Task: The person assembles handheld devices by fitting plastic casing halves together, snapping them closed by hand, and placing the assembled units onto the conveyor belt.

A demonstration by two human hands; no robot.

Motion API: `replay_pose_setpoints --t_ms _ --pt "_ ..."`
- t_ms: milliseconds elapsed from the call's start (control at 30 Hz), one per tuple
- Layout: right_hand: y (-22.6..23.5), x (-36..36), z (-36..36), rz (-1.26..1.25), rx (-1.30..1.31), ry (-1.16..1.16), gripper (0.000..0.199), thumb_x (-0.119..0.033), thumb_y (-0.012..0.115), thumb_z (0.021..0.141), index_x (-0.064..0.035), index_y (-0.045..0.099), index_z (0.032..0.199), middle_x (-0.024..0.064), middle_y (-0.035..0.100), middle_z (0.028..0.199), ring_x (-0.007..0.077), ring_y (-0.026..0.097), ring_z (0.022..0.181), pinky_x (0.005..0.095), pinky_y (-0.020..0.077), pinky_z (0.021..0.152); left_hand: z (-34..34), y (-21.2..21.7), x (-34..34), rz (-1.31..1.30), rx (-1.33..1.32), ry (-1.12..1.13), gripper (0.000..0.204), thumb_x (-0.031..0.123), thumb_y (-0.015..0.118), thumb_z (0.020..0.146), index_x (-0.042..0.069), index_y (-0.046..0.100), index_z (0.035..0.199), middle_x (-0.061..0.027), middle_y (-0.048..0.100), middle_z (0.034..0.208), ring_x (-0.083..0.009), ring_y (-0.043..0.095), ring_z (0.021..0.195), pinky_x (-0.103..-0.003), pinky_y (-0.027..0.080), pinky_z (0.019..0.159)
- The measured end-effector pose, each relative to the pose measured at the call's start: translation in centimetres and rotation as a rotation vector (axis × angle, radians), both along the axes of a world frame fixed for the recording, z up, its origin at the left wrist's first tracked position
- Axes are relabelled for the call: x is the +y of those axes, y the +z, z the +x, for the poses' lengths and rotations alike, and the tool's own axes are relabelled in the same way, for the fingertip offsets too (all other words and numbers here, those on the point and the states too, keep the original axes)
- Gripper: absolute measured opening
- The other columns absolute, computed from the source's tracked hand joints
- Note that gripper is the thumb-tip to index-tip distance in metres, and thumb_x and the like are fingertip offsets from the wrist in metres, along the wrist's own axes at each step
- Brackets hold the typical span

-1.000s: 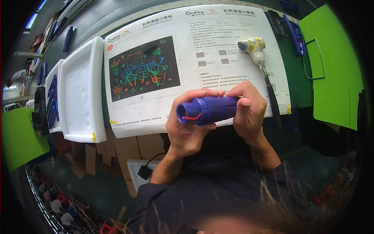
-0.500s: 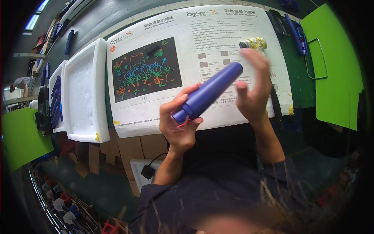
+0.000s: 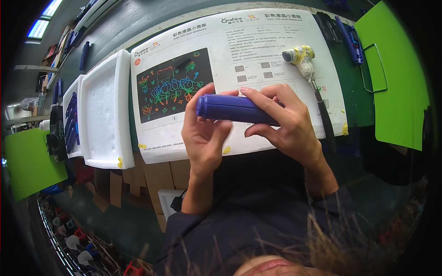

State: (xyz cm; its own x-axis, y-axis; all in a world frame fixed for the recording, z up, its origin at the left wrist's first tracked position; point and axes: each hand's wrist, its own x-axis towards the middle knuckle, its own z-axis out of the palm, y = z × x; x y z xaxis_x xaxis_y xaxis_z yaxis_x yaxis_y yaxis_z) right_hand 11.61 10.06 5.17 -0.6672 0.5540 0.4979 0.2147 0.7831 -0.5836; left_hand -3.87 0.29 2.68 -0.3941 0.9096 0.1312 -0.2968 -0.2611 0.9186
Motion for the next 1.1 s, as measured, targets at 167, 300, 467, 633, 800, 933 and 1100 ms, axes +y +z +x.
replay_pose_setpoints --t_ms 167,300,467,633,800,933,1100 --pt "-2.1 -0.8 -1.1 -0.027 0.217 -0.123 0.037 -0.037 0.054 0.095 -0.0028 0.06 0.08 0.0104 0.054 0.069 0.0286 0.056 0.063 0.0375 0.0448 0.057 1.3 -0.5 -0.7 0.234 0.088 0.043 0.054 0.001 0.07 0.083 -0.001 0.036 0.126 -0.0248 0.057 0.113 -0.0325 0.058 0.112 -0.045 0.047 0.098" --pt "-3.2 -0.3 -0.9 0.001 0.2 -0.203 0.037 -0.023 0.05 0.096 -0.0042 0.053 0.065 0.0093 0.051 0.061 0.0281 0.052 0.054 0.0381 0.04 0.051 2.0 -0.1 -0.7 0.228 0.014 -0.011 0.05 0.004 0.073 0.082 -0.002 0.04 0.119 -0.0249 0.056 0.115 -0.0333 0.058 0.113 -0.045 0.047 0.098" --pt "-2.7 0.0 -1.4 -0.039 0.207 -0.158 0.025 -0.013 0.055 0.09 -0.0042 0.058 0.067 0.0081 0.052 0.06 0.0272 0.052 0.053 0.0377 0.0408 0.05 2.6 -0.7 -0.8 0.33 0.401 0.167 0.038 0.01 0.076 0.082 -0.002 0.049 0.106 -0.0233 0.064 0.101 -0.035 0.065 0.099 -0.045 0.052 0.09" --pt "-3.5 1.2 -1.2 0.013 0.102 -0.125 0.024 -0.02 0.059 0.09 -0.0046 0.061 0.072 0.0086 0.055 0.063 0.0274 0.055 0.058 0.0379 0.043 0.055 2.1 -3.0 -0.3 0.289 0.302 0.154 0.039 0.01 0.074 0.083 0.0 0.046 0.107 -0.0241 0.061 0.108 -0.0382 0.061 0.107 -0.05 0.048 0.097" --pt "-1.7 1.4 1.2 -0.47 0.467 -0.244 0.062 -0.049 0.047 0.097 0.0021 0.045 0.132 0.0179 0.059 0.119 0.0259 0.051 0.121 0.0357 0.0377 0.102 1.5 -3.8 -1.6 0.356 0.13 0.294 0.039 0.017 0.073 0.086 0.004 0.044 0.108 -0.0221 0.058 0.113 -0.0427 0.056 0.116 -0.054 0.044 0.101" --pt "-2.8 -0.8 2.0 -1.214 0.55 0.107 0.068 -0.035 0.064 0.091 0.0026 0.034 0.138 0.0247 0.058 0.121 0.0297 0.055 0.119 0.0426 0.0415 0.103 2.1 -4.2 -1.4 0.394 0.053 0.254 0.04 0.017 0.074 0.084 0.005 0.044 0.108 -0.0229 0.057 0.117 -0.0437 0.054 0.118 -0.054 0.045 0.1" --pt "-3.2 -0.1 1.9 -1.076 0.621 0.022 0.064 -0.023 0.066 0.092 0.0005 0.028 0.138 0.0204 0.063 0.112 0.0216 0.064 0.101 0.0298 0.0504 0.09 1.3 -3.9 -2.8 0.02 0.476 0.116 0.042 0.014 0.071 0.087 0.002 0.046 0.119 -0.0201 0.063 0.107 -0.0292 0.065 0.099 -0.035 0.055 0.08"
